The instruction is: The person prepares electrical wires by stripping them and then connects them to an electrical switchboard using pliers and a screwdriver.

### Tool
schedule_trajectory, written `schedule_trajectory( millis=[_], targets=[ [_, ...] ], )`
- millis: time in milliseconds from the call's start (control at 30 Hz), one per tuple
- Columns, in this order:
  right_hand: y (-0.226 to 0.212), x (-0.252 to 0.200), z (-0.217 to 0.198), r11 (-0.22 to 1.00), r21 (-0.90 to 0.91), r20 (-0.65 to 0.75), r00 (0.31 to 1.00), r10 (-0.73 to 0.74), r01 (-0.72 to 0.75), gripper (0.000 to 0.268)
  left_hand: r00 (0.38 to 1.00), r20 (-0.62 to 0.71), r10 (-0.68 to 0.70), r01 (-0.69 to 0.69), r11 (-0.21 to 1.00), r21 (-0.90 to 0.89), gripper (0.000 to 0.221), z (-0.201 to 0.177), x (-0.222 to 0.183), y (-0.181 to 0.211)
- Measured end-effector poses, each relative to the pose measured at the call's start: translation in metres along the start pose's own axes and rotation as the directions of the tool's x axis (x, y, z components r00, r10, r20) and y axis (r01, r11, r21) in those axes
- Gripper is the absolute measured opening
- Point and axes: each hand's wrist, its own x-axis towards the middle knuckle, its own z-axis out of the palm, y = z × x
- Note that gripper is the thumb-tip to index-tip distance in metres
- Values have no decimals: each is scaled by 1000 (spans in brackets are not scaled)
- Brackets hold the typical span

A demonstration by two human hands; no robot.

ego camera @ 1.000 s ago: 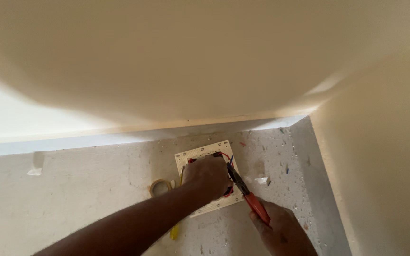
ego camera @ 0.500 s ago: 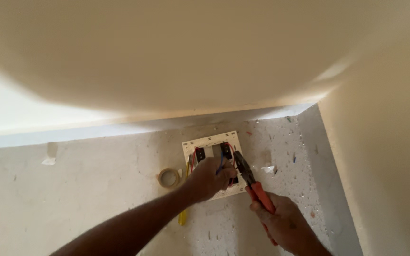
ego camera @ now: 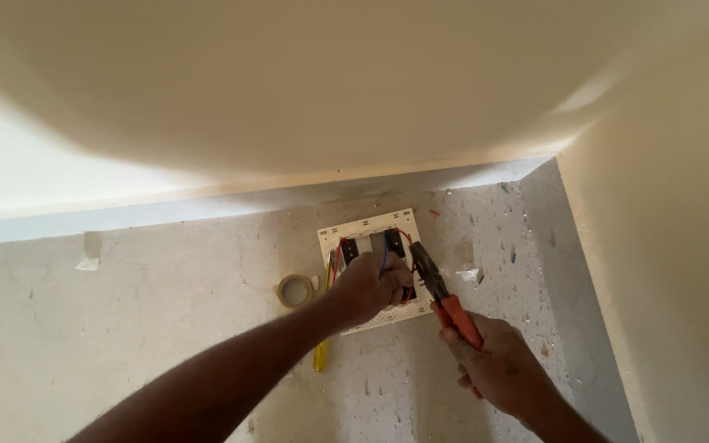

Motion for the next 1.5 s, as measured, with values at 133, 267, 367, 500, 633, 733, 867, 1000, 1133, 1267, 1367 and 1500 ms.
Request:
schedule_trajectory(
  millis=[133,267,367,500,633,733,867,1000,1133,1267,1367,1500],
  targets=[
    [4,5,2,982,188,46,999,3,-11,34,998,-62,7,-1,995,95,23,4,4,-10],
    [10,8,4,987,160,60,998,6,-15,34,998,-51,38,-39,999,-10,21,3,5,-20],
    [10,8,6,991,136,51,999,3,-10,34,995,-41,86,-88,995,-49,22,3,4,-24],
    [7,3,8,997,65,3,999,-34,34,34,993,-55,109,-114,988,-100,23,2,0,-26],
    [6,-5,11,972,-47,-82,969,-235,232,38,992,-67,111,-116,990,-82,25,2,-2,-23],
    [5,-5,9,938,-228,-69,956,-285,263,39,988,-76,132,-136,989,-54,26,2,-3,-20],
    [4,-3,8,954,-241,-33,981,-192,178,39,992,-68,104,-106,994,-30,25,2,-4,-16],
    [7,-5,10,755,-425,-171,775,-609,499,49,993,-62,103,-102,995,15,25,2,-5,-14],
    [3,-5,6,621,-601,-167,682,-713,503,44,991,-47,128,-125,991,55,26,1,-4,-14],
    [-7,2,3,856,-477,-71,962,-262,198,32,991,-62,122,-118,991,56,27,1,-3,-16],
    [-5,5,5,869,-438,-23,964,-264,228,30,993,-80,87,-80,993,88,28,1,-1,-17],
    [5,9,5,613,-621,-96,728,-679,489,43,997,-71,6,1,995,103,27,2,0,-13]
  ],
)
